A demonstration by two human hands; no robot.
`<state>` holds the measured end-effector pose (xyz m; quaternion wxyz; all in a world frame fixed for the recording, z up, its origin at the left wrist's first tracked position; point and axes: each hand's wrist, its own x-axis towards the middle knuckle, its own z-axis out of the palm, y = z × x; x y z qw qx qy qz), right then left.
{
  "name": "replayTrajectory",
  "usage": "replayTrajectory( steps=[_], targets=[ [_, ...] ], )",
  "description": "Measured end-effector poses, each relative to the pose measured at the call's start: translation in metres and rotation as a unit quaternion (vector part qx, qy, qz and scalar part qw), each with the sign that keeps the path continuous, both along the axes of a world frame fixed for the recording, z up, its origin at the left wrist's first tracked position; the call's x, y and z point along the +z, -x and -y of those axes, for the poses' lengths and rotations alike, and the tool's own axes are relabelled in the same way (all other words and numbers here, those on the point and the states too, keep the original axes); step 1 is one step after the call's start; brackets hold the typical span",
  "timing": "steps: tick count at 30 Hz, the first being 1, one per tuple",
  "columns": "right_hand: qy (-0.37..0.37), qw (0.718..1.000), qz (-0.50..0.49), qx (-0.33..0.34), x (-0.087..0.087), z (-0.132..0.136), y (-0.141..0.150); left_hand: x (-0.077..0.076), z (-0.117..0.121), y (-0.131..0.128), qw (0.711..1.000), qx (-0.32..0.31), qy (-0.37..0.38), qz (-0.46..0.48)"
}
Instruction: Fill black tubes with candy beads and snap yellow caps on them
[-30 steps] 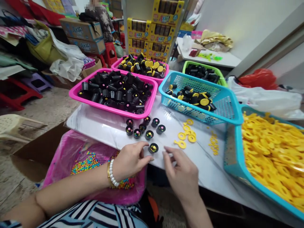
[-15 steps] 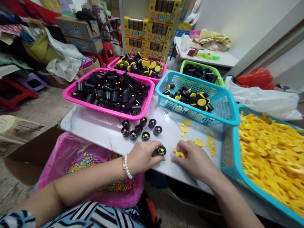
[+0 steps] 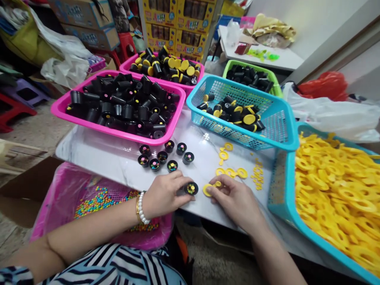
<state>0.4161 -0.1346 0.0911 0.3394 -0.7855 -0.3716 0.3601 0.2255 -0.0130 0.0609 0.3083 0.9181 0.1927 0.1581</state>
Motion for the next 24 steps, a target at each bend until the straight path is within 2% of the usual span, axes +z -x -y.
replayTrajectory(
  steps=[3, 5, 8, 12, 18, 24],
  targets=[
    [-0.010, 0.985, -0.155, -0.071, 0.001, 0.004, 0.013, 0.000, 0.001, 0.001, 0.999, -0.012, -0.030, -0.011],
    [-0.038, 0.973, -0.197, -0.110, 0.000, 0.003, 0.022, 0.001, 0.002, 0.001, 0.999, -0.020, -0.044, -0.016],
    [-0.067, 0.974, -0.181, -0.114, -0.006, -0.002, 0.035, 0.001, 0.003, 0.000, 0.998, -0.021, -0.047, -0.018],
    [-0.058, 0.975, -0.172, -0.129, -0.011, -0.004, 0.042, 0.001, 0.002, 0.000, 0.999, -0.021, -0.045, -0.018],
    [-0.051, 0.980, -0.177, -0.080, -0.004, -0.008, 0.047, 0.004, 0.003, -0.001, 0.998, -0.026, -0.043, -0.027],
    [-0.063, 0.985, -0.134, -0.091, -0.005, -0.003, 0.047, 0.004, 0.004, -0.001, 0.999, -0.014, -0.036, -0.017]
  ],
)
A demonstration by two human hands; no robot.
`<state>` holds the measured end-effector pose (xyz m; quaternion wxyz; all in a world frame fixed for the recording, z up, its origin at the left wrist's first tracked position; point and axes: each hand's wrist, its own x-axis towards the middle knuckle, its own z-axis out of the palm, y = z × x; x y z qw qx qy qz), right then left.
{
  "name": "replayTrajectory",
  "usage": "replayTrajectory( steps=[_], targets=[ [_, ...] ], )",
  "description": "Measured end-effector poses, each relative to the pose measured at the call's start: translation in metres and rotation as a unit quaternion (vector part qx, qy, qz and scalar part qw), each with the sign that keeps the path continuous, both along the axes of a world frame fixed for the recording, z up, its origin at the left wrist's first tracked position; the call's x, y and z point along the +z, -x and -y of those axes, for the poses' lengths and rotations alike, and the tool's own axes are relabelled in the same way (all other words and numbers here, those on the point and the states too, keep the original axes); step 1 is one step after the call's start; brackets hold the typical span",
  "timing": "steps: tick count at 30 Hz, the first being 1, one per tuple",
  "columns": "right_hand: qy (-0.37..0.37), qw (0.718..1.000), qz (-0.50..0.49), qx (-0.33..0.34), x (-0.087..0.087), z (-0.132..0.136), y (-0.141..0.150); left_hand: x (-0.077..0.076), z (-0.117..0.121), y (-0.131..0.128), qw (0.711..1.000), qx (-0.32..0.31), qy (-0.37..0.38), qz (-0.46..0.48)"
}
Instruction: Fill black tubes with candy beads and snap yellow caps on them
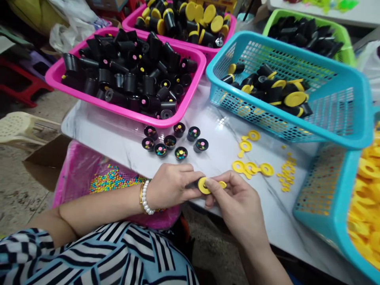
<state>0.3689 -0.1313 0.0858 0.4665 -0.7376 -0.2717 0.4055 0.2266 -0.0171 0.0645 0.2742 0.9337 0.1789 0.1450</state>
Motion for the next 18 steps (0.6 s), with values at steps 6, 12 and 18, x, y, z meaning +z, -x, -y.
replayTrajectory(
  steps=[6, 12, 18],
  targets=[
    [0.004, 0.998, 0.040, -0.040, -0.001, 0.004, 0.001, 0.002, -0.001, 0.000, 1.000, -0.009, 0.010, -0.017],
    [0.005, 0.999, 0.024, -0.038, 0.002, 0.001, 0.003, 0.011, 0.000, 0.001, 0.998, -0.013, 0.057, -0.022],
    [0.007, 0.998, -0.040, -0.039, 0.002, 0.000, 0.005, 0.026, 0.000, -0.005, 0.954, 0.022, 0.298, -0.014]
  ],
)
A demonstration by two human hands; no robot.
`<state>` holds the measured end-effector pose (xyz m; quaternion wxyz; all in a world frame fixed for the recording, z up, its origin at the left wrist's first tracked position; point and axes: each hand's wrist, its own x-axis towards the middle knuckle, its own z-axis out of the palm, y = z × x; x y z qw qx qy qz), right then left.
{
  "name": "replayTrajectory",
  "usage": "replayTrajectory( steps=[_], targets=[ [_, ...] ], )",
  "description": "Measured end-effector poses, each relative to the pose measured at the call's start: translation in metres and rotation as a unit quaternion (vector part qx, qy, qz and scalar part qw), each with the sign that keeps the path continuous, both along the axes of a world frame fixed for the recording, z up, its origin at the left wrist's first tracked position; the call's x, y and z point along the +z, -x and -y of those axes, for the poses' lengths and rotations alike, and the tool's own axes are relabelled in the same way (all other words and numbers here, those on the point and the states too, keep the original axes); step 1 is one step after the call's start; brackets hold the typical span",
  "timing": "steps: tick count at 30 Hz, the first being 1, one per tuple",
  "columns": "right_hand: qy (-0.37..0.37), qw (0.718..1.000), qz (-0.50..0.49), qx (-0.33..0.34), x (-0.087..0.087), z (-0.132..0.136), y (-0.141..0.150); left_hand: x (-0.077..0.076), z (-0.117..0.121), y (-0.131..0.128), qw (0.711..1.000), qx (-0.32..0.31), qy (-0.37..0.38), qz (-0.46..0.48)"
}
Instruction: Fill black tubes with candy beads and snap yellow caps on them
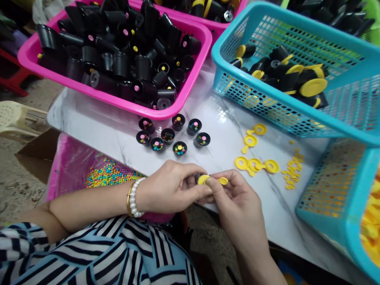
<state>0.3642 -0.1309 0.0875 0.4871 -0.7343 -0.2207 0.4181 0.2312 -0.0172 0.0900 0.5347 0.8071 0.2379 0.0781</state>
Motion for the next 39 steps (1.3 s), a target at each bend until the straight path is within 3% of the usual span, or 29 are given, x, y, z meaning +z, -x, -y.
replayTrajectory(
  steps=[3, 6, 11, 18, 26, 31, 36, 39],
  targets=[
    [0.007, 1.000, -0.024, -0.002, -0.002, 0.000, 0.002, 0.000, -0.001, -0.004, 0.999, 0.026, 0.033, -0.002],
    [-0.012, 1.000, 0.011, -0.005, -0.004, 0.001, 0.006, -0.003, 0.000, -0.003, 0.999, 0.023, 0.045, 0.016],
    [-0.046, 0.997, 0.053, 0.016, -0.006, 0.004, 0.008, -0.013, 0.011, 0.004, 0.996, 0.035, 0.021, 0.081],
    [-0.068, 0.984, -0.159, 0.047, -0.004, 0.006, -0.022, -0.026, 0.016, 0.003, 0.983, 0.043, -0.094, 0.153],
    [-0.022, 0.969, -0.209, 0.126, -0.001, 0.003, -0.049, -0.016, 0.010, -0.002, 0.990, -0.002, -0.066, 0.122],
    [0.014, 0.973, -0.147, 0.175, 0.001, 0.003, -0.046, -0.017, 0.008, -0.001, 0.992, -0.043, -0.048, 0.104],
    [0.053, 0.980, 0.095, 0.166, 0.015, -0.013, -0.016, -0.015, 0.009, -0.001, 0.997, -0.057, -0.047, 0.023],
    [0.040, 0.975, 0.113, 0.185, 0.013, -0.015, -0.017, -0.017, 0.010, -0.004, 0.996, -0.063, -0.059, 0.000]
  ],
)
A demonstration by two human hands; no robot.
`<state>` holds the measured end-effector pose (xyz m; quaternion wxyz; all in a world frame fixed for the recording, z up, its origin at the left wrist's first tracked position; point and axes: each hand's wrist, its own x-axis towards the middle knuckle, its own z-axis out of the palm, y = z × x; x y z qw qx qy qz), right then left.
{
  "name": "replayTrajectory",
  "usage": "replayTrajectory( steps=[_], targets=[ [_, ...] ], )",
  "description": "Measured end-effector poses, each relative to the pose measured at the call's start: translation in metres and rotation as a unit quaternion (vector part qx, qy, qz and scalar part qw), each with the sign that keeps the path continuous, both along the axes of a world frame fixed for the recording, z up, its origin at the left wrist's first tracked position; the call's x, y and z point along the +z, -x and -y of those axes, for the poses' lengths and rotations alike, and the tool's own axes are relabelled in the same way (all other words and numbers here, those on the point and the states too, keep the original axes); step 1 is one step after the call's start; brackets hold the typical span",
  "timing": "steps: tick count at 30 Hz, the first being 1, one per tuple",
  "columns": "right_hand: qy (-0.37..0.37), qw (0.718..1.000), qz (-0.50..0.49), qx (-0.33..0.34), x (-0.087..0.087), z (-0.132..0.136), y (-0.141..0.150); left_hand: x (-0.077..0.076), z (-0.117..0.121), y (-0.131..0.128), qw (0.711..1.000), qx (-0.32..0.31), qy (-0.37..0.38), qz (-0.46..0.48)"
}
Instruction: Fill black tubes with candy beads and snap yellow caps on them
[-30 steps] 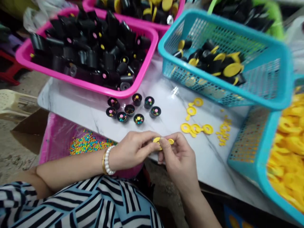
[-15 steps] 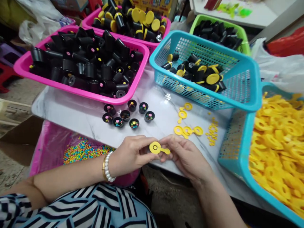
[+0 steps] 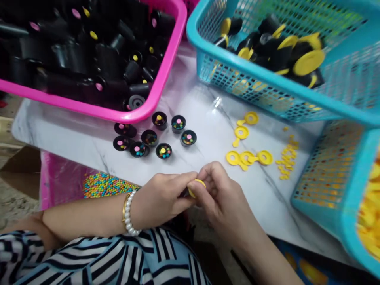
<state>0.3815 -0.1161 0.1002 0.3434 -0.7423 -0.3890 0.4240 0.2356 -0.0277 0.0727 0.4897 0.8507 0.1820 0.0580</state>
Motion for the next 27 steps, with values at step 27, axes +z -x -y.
replayTrajectory(
  steps=[27],
  targets=[
    [-0.203, 0.910, 0.362, 0.023, -0.016, -0.043, 0.043, -0.016, 0.006, 0.045, 0.893, 0.084, -0.286, 0.336]
  ],
)
